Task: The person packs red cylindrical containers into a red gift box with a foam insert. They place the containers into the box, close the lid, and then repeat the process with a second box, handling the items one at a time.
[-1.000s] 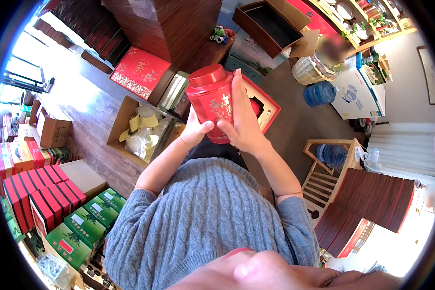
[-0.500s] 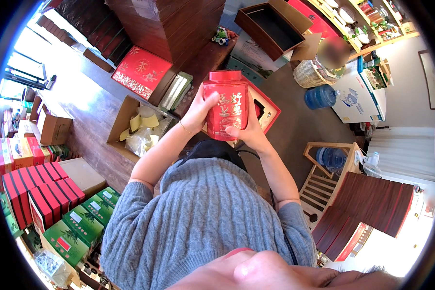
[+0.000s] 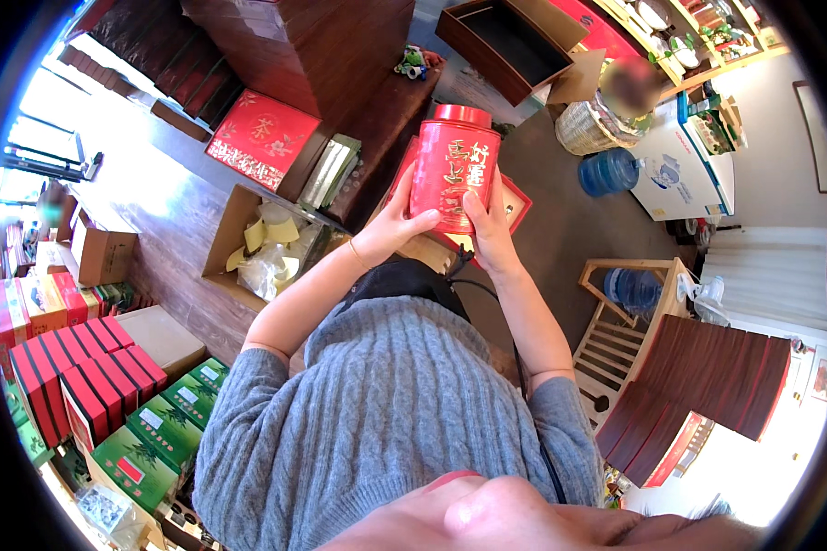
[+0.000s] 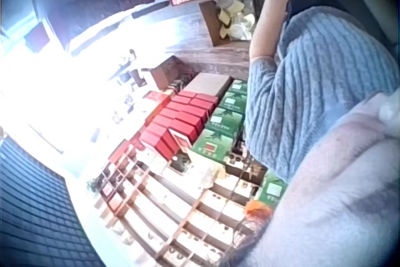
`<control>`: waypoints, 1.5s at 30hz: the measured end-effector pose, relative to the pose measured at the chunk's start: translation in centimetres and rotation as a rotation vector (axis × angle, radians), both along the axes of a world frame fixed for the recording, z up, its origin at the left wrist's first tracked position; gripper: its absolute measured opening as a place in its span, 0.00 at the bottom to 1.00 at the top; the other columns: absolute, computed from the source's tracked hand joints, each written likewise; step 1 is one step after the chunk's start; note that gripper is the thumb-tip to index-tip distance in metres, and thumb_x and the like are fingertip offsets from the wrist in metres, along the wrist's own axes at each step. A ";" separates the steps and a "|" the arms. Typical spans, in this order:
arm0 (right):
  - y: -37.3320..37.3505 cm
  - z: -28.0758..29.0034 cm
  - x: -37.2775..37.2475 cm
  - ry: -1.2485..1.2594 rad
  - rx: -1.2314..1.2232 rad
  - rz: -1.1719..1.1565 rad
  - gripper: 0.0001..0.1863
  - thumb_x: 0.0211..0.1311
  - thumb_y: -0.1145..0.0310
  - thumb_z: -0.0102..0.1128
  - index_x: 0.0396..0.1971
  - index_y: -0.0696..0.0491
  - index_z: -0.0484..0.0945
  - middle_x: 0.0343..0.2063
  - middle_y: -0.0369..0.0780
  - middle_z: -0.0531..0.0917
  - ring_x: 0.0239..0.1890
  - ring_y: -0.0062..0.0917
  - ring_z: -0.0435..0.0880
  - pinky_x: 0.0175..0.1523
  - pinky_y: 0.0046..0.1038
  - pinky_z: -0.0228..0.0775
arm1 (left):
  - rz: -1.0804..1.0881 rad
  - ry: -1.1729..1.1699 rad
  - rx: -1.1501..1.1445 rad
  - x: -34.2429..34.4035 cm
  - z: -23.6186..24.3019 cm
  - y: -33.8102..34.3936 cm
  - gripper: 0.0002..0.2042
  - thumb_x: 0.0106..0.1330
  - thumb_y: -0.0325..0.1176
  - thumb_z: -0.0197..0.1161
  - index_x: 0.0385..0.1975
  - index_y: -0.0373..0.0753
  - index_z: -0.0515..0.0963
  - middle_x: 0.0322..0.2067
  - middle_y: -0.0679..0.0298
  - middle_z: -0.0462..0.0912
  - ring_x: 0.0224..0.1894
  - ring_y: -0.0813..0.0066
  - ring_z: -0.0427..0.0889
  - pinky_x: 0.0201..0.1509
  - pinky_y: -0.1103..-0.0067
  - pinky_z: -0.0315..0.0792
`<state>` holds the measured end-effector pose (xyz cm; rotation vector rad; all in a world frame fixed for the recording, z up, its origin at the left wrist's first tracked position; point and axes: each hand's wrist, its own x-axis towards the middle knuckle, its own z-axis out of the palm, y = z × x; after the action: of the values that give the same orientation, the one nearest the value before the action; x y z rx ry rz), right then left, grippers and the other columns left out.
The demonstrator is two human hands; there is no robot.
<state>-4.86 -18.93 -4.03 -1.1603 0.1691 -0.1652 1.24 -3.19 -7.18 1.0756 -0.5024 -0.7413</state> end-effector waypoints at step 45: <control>6.1 -4.4 9.0 0.173 -0.145 0.586 0.19 0.55 0.69 0.58 0.46 0.53 0.65 0.35 0.37 0.77 0.35 0.20 0.78 0.38 0.24 0.75 | 1.006 0.265 0.536 -6.9 -9.8 32.5 0.37 0.54 0.52 0.62 0.63 0.48 0.56 0.55 0.54 0.69 0.58 0.58 0.70 0.59 0.64 0.67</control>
<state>4.09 -12.79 -8.44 -1.3226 -0.0365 0.4479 -5.70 29.30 -17.01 1.4979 0.4987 -0.0922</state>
